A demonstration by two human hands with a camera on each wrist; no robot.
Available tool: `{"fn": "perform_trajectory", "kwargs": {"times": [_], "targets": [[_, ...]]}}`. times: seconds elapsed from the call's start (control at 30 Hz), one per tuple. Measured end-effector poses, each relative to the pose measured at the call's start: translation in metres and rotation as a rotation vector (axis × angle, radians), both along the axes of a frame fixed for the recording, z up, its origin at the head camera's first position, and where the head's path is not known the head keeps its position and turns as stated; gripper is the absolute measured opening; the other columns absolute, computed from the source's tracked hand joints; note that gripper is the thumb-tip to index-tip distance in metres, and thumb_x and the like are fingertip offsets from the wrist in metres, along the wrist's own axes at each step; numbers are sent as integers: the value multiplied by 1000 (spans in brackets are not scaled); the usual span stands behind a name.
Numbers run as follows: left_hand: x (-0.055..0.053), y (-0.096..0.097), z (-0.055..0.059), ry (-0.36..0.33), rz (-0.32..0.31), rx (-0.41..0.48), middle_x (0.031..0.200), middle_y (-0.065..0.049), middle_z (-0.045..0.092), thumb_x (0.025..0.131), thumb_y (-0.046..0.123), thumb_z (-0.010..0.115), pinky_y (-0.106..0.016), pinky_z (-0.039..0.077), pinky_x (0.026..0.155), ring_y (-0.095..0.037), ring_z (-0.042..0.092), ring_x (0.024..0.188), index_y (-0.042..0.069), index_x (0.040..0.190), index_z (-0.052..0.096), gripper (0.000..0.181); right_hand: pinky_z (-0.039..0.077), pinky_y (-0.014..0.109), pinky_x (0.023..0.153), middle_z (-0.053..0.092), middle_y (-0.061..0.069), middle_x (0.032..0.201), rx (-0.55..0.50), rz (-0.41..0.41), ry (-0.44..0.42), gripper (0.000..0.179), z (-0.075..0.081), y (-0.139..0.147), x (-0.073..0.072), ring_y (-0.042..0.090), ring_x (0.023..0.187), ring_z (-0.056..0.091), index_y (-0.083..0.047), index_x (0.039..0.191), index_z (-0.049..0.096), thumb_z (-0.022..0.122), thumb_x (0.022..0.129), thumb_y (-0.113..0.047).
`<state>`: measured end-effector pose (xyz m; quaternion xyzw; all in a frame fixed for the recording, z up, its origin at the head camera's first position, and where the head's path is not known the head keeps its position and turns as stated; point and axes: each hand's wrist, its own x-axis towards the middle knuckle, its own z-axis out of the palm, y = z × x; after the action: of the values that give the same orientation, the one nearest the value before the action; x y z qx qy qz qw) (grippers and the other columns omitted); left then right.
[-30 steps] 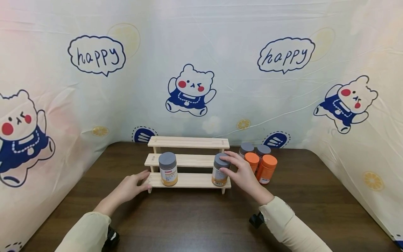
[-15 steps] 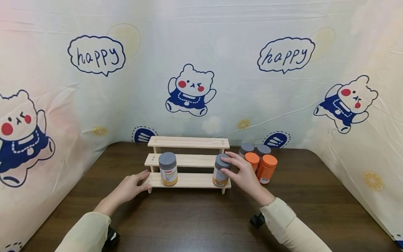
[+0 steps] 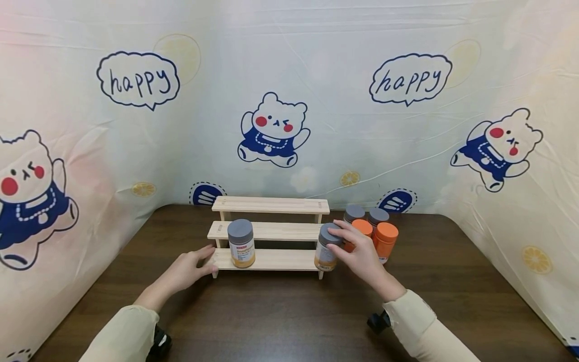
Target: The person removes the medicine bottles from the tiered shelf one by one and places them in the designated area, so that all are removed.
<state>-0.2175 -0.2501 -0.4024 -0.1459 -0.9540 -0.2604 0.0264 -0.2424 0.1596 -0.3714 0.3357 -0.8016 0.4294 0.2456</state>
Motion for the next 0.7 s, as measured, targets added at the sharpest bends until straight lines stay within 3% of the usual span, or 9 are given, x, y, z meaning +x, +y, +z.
{"fn": "perform_trajectory", "kwargs": {"times": [0.23,0.43,0.7], "targets": [[-1,-1,-1,2,2,-4,132,-28,43,86,27,66,-55,35,93,-43,43,117,-9,127,49,57,48,41,83,56,16,123,18,-79,27,35,1,17,3,30,110,53,-2,109,67,76,75,-4],[-1,-1,-1,7,1,0,131,-28,43,85,26,66,-55,35,93,-44,43,117,-9,127,49,57,49,28,82,56,14,122,24,-122,30,35,-3,32,4,26,109,54,-3,108,68,76,74,-2],[1,0,0,-6,0,7,132,-28,43,86,26,66,-55,35,93,-44,42,118,-9,127,49,58,50,40,78,55,18,122,40,-181,14,35,-12,50,6,31,106,56,-3,107,68,77,73,-2]]}}
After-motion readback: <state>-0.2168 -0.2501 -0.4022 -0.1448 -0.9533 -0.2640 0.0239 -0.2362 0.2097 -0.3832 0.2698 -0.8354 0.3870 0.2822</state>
